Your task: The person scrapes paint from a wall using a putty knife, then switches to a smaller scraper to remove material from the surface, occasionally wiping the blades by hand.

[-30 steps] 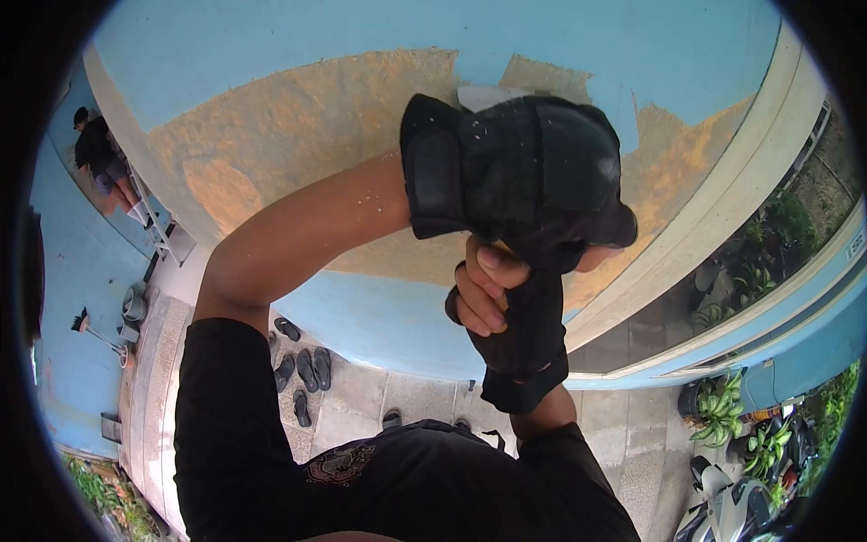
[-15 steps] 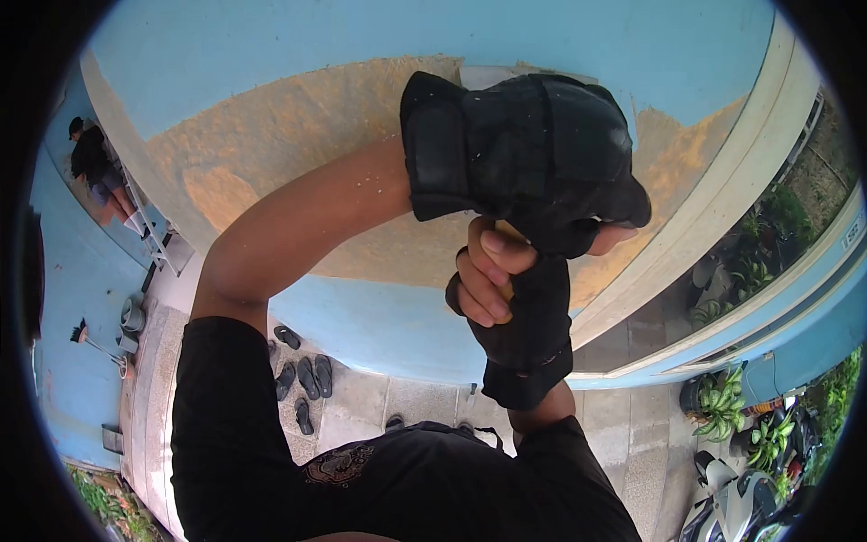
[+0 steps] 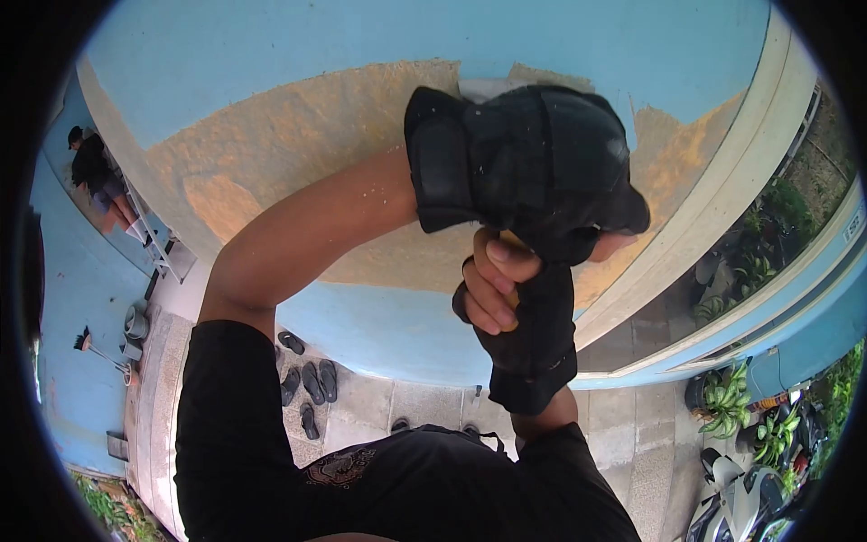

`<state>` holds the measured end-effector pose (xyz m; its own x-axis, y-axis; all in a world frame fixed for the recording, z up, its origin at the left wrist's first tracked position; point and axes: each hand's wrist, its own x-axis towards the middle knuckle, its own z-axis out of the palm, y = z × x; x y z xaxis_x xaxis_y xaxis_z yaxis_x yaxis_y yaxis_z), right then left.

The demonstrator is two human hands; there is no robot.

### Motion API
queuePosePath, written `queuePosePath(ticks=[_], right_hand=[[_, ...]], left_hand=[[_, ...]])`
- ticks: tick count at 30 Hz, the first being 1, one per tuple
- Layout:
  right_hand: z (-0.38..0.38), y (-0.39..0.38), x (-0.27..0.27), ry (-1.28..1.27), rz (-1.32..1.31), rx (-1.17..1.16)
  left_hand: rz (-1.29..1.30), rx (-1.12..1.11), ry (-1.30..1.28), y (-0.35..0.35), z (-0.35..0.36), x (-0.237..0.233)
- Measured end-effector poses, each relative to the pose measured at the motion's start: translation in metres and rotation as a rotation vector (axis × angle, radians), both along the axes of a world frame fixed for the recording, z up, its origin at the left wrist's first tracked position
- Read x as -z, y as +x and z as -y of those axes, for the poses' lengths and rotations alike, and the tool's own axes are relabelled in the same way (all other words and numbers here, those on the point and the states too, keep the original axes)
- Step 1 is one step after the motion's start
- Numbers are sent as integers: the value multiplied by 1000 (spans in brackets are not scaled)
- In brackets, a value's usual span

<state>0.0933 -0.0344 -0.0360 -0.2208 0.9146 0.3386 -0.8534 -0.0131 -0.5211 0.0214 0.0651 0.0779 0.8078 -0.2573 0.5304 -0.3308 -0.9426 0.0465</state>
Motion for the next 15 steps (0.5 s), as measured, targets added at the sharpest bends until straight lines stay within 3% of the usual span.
queuePosePath(ticks=[3,6,8,9,11,15], right_hand=[[3,-6,2,26,-43,-18],[12,-9,3,-43,-10,49],[4,-1,8,15,-88,-41],[5,1,4,42,-89,-40],[2,-4,6,26,-70,-24],[7,-4,9,0,-37,-10]], left_hand=[[-13,12,-24,3,-3,5],[225,105,58,-1,-3,13],[-86,87,-221,3,-2,7],[-87,88,-221,3,-2,6],[37,24,-6,3,-1,6],[26,-1,15,1,1,13]])
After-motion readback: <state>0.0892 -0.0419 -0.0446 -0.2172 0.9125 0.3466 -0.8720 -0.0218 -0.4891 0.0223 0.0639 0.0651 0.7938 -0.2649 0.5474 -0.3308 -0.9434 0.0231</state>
